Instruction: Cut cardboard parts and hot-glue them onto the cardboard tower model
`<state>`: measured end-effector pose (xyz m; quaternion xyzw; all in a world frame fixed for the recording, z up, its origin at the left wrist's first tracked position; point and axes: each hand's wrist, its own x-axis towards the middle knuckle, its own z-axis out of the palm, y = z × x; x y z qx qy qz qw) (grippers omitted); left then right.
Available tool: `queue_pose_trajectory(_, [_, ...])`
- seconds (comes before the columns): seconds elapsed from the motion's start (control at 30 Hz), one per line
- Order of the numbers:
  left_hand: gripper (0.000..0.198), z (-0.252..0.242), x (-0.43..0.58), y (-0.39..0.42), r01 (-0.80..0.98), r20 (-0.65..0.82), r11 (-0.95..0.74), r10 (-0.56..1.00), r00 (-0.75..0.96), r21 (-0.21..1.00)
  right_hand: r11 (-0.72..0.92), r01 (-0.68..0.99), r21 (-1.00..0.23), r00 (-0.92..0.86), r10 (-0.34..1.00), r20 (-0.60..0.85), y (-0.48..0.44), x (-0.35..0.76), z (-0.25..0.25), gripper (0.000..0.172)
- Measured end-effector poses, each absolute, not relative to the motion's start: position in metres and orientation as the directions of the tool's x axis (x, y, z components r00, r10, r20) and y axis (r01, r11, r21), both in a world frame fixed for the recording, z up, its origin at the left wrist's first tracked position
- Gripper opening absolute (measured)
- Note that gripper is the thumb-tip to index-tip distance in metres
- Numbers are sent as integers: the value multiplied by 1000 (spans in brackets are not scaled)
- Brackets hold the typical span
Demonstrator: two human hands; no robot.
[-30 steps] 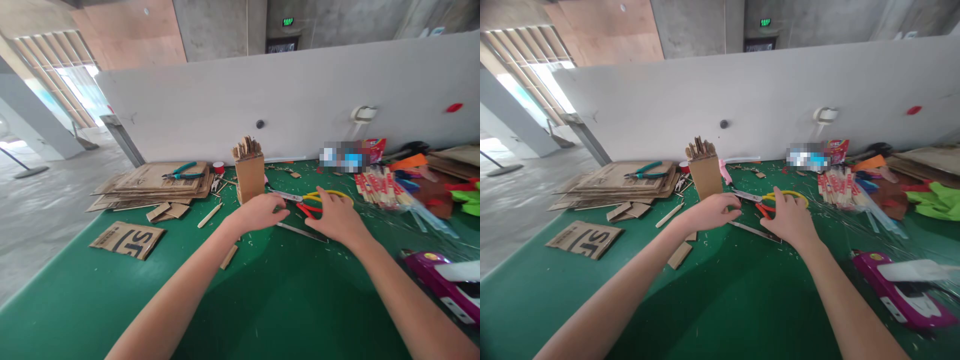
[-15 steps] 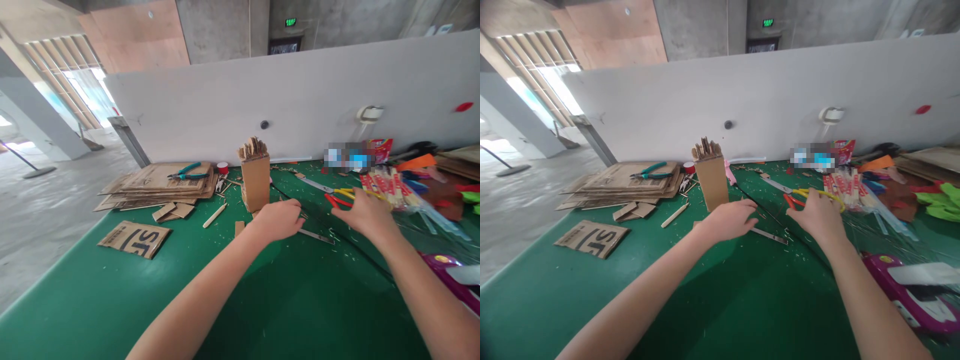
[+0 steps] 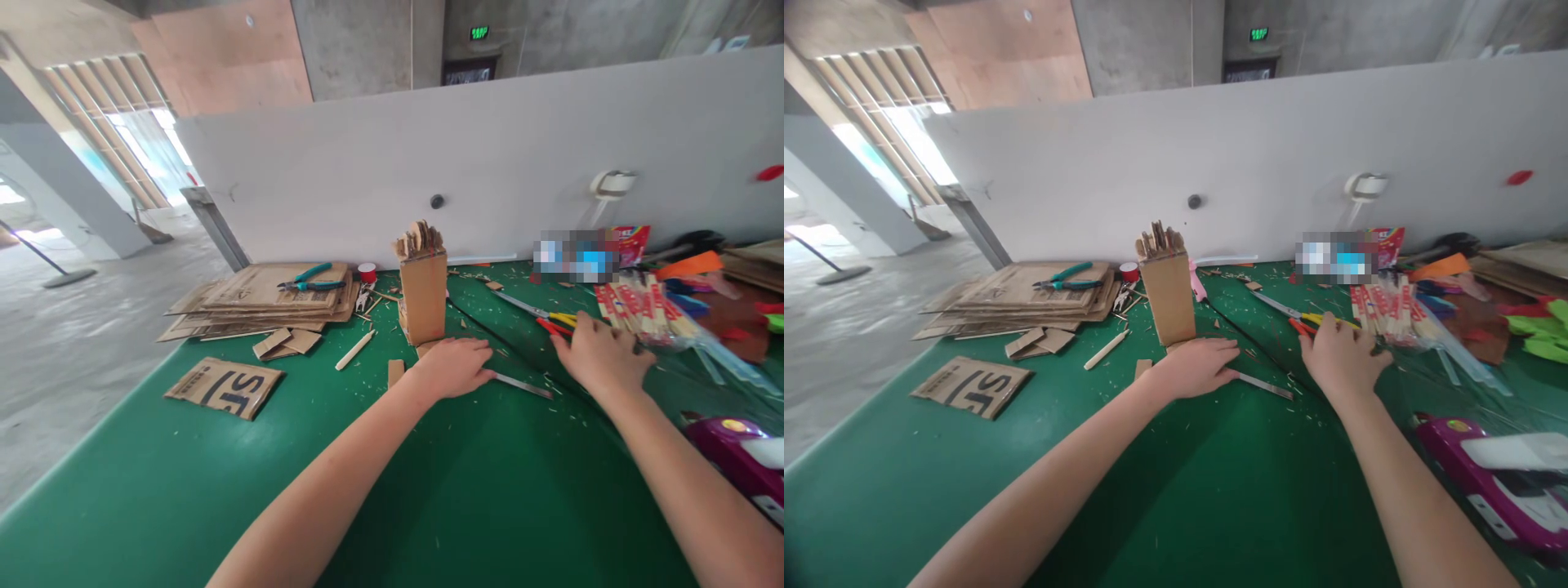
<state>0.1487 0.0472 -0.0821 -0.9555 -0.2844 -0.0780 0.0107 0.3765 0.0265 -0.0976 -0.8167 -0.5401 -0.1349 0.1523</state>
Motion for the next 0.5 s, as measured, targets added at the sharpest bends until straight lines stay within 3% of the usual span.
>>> queue_pose_trajectory(0.13, [33,-80,141,49,486,252,-874,476,842,27,-222,973,-58,223,851,475,25,361,-92,53])
queue_pose_trajectory(0.3, [34,-63,120,39,580,322,-813,535,781,-57,210,978,-16,-195,931,310,31,323,-92,40])
queue_pose_trajectory(0.4, [31,-60,98,34,655,259,-746,613,747,-122,243,966,86,-257,941,220,33,305,-92,30])
queue_pose_trajectory(0.5, [28,-64,78,32,673,163,-733,655,738,-99,217,966,138,-243,945,218,35,303,-87,25])
